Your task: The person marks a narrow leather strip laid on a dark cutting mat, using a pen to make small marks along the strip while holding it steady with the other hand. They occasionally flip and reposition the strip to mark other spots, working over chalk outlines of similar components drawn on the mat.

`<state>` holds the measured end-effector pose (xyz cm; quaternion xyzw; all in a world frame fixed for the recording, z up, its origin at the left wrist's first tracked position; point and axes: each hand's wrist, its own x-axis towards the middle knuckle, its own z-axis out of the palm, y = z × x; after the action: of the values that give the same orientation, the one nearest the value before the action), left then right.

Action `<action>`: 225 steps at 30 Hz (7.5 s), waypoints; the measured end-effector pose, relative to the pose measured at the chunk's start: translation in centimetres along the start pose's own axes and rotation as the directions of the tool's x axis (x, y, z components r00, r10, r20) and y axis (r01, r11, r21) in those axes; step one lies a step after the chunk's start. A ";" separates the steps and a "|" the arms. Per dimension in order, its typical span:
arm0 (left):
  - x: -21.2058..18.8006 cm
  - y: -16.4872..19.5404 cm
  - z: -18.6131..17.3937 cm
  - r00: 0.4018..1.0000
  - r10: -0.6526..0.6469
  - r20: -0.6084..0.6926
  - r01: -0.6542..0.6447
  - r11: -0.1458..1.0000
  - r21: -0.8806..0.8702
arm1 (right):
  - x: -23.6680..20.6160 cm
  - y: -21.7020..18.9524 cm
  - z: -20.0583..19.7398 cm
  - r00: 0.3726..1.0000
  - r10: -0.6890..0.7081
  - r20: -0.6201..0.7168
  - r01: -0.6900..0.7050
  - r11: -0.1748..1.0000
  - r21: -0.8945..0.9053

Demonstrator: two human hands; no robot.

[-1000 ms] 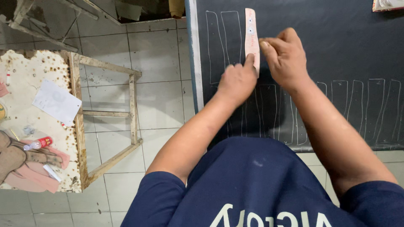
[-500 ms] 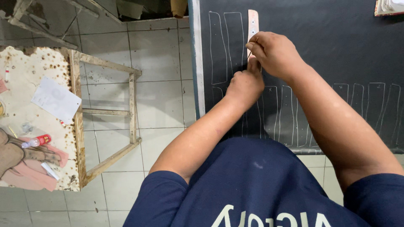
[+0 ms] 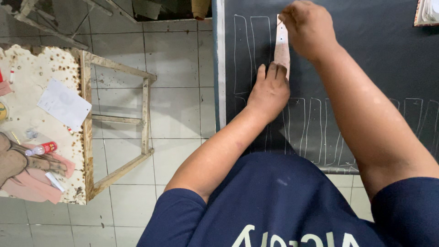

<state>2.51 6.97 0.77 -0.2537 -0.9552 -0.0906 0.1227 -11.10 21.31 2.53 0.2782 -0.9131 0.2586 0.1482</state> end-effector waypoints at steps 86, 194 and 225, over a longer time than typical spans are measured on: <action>1.1 -5.6 -2.1 0.936 -0.188 0.298 0.305 0.855 -0.419 | -8.5 -7.5 -2.6 0.956 0.270 -0.119 -0.251 0.956 0.154; 2.0 -4.3 0.9 0.936 -0.271 0.224 0.331 0.893 -0.306 | -9.8 -1.0 -3.4 0.860 0.392 0.328 -0.454 0.880 0.138; 1.9 -4.0 0.4 0.939 -0.285 0.193 0.336 0.883 -0.327 | -9.9 -1.2 -3.8 0.863 0.378 0.334 -0.443 0.885 0.143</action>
<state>-1.19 4.57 0.51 -0.1209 -0.9574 -0.2621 -0.0084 -2.02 26.87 2.01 0.1265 -0.9297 0.3364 -0.0802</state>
